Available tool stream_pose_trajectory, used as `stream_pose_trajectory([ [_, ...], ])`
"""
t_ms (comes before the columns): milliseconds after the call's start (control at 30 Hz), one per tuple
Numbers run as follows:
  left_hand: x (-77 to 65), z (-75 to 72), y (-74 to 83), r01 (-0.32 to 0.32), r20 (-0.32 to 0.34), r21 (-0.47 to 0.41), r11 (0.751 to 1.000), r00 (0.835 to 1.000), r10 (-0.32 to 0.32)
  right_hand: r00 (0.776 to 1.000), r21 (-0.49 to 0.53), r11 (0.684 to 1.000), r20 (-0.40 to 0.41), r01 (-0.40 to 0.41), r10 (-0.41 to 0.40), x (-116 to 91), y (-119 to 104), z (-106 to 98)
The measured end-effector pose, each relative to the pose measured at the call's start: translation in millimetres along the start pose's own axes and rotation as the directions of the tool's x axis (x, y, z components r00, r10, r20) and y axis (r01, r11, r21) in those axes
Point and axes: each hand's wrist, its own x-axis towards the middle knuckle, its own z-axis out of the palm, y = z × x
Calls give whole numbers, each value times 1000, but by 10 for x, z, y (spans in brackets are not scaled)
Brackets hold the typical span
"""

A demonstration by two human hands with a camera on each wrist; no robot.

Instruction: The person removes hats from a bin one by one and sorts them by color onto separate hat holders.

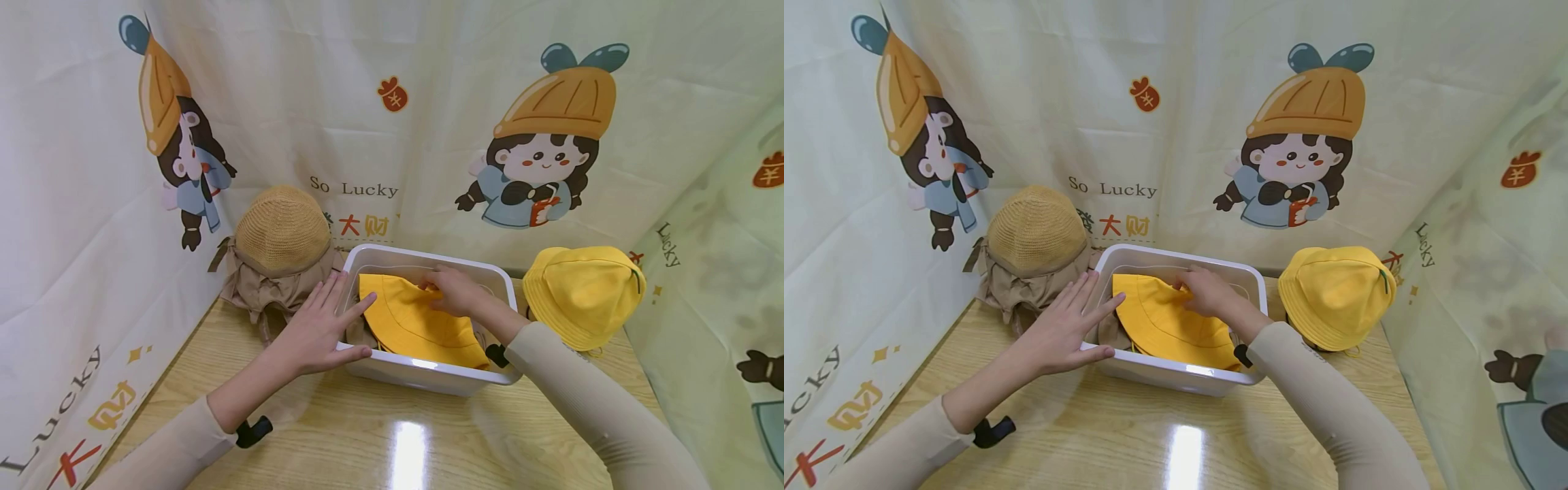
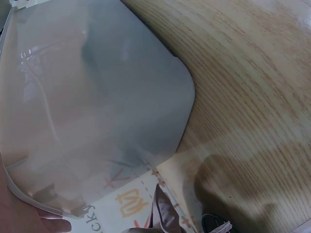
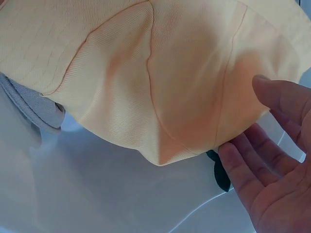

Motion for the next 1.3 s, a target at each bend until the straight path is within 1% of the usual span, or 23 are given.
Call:
stream_pose_trajectory([
  [167,2,-19,14,-1,7,20,1000,1000,1,1000,25,1000,5,-10,10,-1,11,3],
  [333,-2,-28,27,1,10,38,999,1000,-2,999,21,999,-21,-39,39,-13,0,-4],
  [467,-2,-26,35,1,3,42,999,1000,-1,998,-22,1000,-55,-10,9,-19,1,-16],
  [567,1,-27,40,3,10,49,999,1000,-4,996,-44,999,-85,8,-11,-27,7,-40],
  [900,3,-43,49,4,15,59,998,1000,-5,988,-1,999,-152,-37,37,-92,-51,-200],
  [1100,5,-43,52,10,26,44,999,1000,-11,982,-18,999,-189,-26,22,-140,-65,-296],
  [1300,-8,-37,53,20,37,35,999,999,-22,975,12,1000,-221,-18,20,-191,-70,-412],
])
